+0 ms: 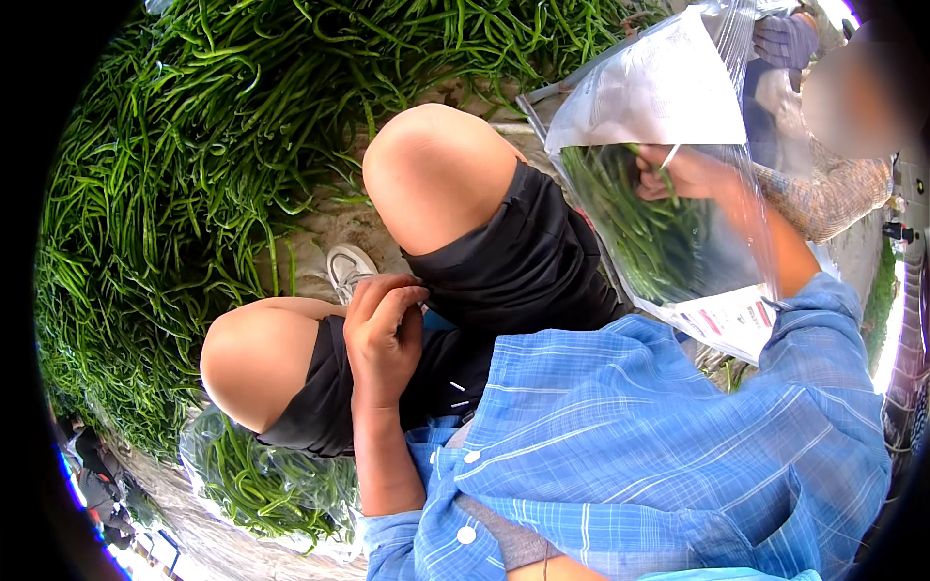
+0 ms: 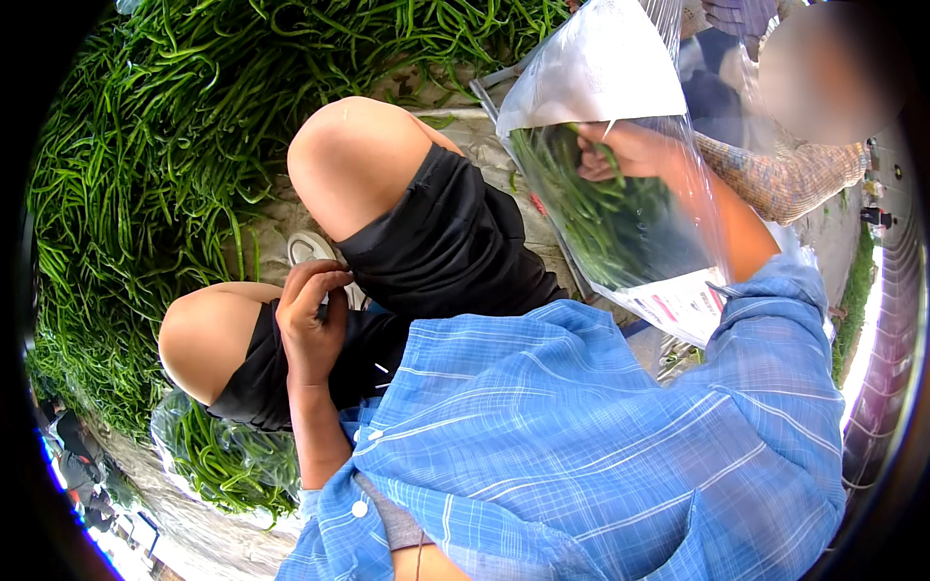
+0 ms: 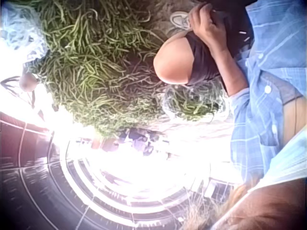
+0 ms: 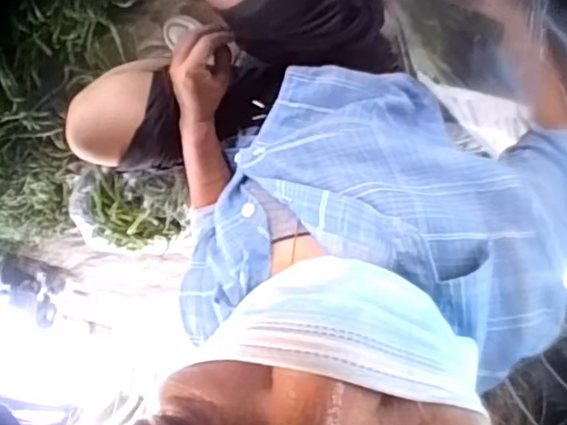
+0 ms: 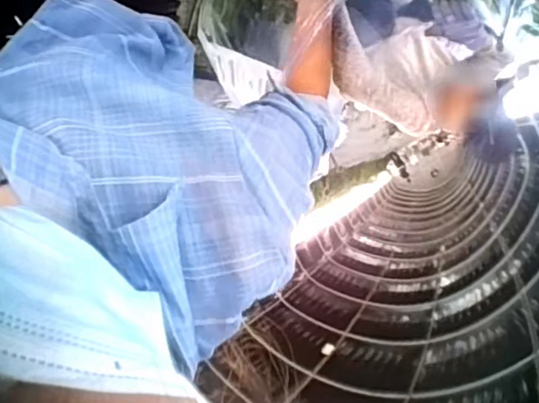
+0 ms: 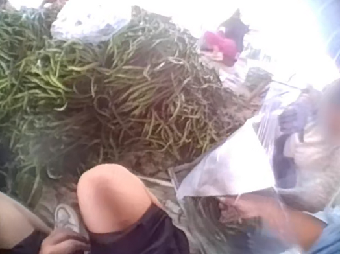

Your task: The person sits on the ground and repeatedly picks handfuls of green beans from a large pile, then places them into a clear plastic bag. The person continues this cycle of gathering and bagging throughout the clip.

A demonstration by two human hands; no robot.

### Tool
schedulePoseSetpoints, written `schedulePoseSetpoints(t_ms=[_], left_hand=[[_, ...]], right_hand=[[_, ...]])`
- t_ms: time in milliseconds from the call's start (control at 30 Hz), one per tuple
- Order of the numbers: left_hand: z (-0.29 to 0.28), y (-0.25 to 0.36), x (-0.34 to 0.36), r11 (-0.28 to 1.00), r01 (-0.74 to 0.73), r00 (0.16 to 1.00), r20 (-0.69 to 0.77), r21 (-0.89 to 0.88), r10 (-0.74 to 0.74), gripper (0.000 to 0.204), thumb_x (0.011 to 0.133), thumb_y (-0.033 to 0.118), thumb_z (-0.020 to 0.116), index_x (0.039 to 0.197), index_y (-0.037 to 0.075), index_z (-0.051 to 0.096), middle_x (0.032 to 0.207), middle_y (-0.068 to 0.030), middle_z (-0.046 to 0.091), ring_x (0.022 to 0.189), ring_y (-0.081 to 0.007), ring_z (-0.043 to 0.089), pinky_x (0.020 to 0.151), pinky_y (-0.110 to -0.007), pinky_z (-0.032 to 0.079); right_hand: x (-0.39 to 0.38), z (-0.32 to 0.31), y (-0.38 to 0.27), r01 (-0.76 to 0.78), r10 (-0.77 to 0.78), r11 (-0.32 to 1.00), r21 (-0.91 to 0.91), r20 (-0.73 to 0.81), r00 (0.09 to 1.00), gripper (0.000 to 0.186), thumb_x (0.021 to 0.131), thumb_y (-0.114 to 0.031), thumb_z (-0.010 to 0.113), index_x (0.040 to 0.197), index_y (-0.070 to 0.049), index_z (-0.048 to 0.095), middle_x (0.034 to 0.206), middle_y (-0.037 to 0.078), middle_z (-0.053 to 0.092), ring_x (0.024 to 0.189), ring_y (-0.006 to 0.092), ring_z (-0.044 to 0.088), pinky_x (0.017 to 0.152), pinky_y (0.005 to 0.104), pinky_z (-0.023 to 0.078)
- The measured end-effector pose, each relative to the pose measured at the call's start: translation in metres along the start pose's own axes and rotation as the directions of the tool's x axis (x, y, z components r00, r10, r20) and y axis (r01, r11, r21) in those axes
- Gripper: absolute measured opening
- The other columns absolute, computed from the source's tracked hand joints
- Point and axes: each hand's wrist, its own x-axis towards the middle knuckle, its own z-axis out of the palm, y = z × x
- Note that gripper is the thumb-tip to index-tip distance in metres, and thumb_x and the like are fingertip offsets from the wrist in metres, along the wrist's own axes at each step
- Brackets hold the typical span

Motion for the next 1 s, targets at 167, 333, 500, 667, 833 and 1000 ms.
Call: schedulePoseSetpoints(t_ms=[167,333,500,667,833,1000], left_hand=[[0.001,-0.002,-0.003,1.000,-0.026,0.999,0.024,0.016,0.025,0.022,0.066,-0.012,0.061,0.083,0.002,0.064,0.087,-0.0101,0.065,0.083,-0.0289,0.063,0.073,-0.037,0.051],[0.000,-0.006,-0.005,0.999,-0.026,0.999,0.040,0.039,0.025,0.022,0.067,-0.011,0.061,0.083,0.003,0.064,0.086,-0.0098,0.065,0.082,-0.0292,0.063,0.072,-0.037,0.051],[0.002,-0.009,-0.004,0.997,-0.030,0.997,0.073,0.075,0.025,0.021,0.067,-0.010,0.061,0.083,0.003,0.063,0.086,-0.0094,0.065,0.083,-0.0291,0.062,0.072,-0.038,0.051],[0.003,-0.010,-0.006,0.995,-0.018,0.997,0.079,0.099,0.010,0.022,0.066,-0.008,0.061,0.084,0.004,0.063,0.087,-0.0089,0.065,0.084,-0.0287,0.062,0.073,-0.038,0.051],[0.005,-0.011,-0.004,0.991,-0.003,0.996,0.090,0.136,-0.009,0.022,0.065,-0.008,0.060,0.083,0.004,0.062,0.087,-0.0084,0.065,0.084,-0.0288,0.062,0.073,-0.038,0.051],[0.004,-0.005,0.002,0.991,0.026,0.990,0.134,0.130,-0.044,0.021,0.068,-0.012,0.061,0.083,0.001,0.064,0.088,-0.0109,0.066,0.085,-0.0303,0.064,0.074,-0.037,0.052]], right_hand=[[-0.042,-0.008,-0.009,-0.076,-0.162,0.641,-0.764,-0.232,0.959,0.034,0.101,-0.030,0.045,0.099,0.002,0.057,0.089,0.012,0.065,0.082,0.0232,0.066,0.080,0.0358,0.052],[-0.039,0.016,0.020,-0.248,-0.678,-0.206,-0.947,-0.045,0.733,0.044,0.081,-0.028,0.071,0.109,0.005,0.059,0.107,0.023,0.061,0.084,0.0324,0.065,0.081,0.0386,0.051],[0.029,0.027,0.007,-0.048,-0.368,0.390,-0.920,-0.203,0.907,0.052,0.080,-0.035,0.076,0.116,0.000,0.062,0.095,0.015,0.068,0.090,0.0225,0.065,0.085,0.0350,0.050],[0.077,0.022,0.018,0.126,-0.493,0.486,-0.865,-0.152,0.857,0.058,0.072,-0.030,0.082,0.118,-0.002,0.063,0.102,0.014,0.068,0.089,0.0210,0.065,0.080,0.0316,0.051],[0.087,0.017,0.024,0.009,-0.218,0.870,-0.494,-0.368,0.904,0.066,0.071,-0.008,0.076,0.132,-0.003,0.050,0.119,0.015,0.060,0.098,0.0246,0.063,0.086,0.0364,0.052],[0.063,0.017,0.052,0.325,-0.340,0.925,-0.195,-0.050,0.939,0.082,0.076,-0.004,0.072,0.147,-0.005,0.030,0.139,0.013,0.048,0.127,0.0269,0.048,0.108,0.0378,0.037]])
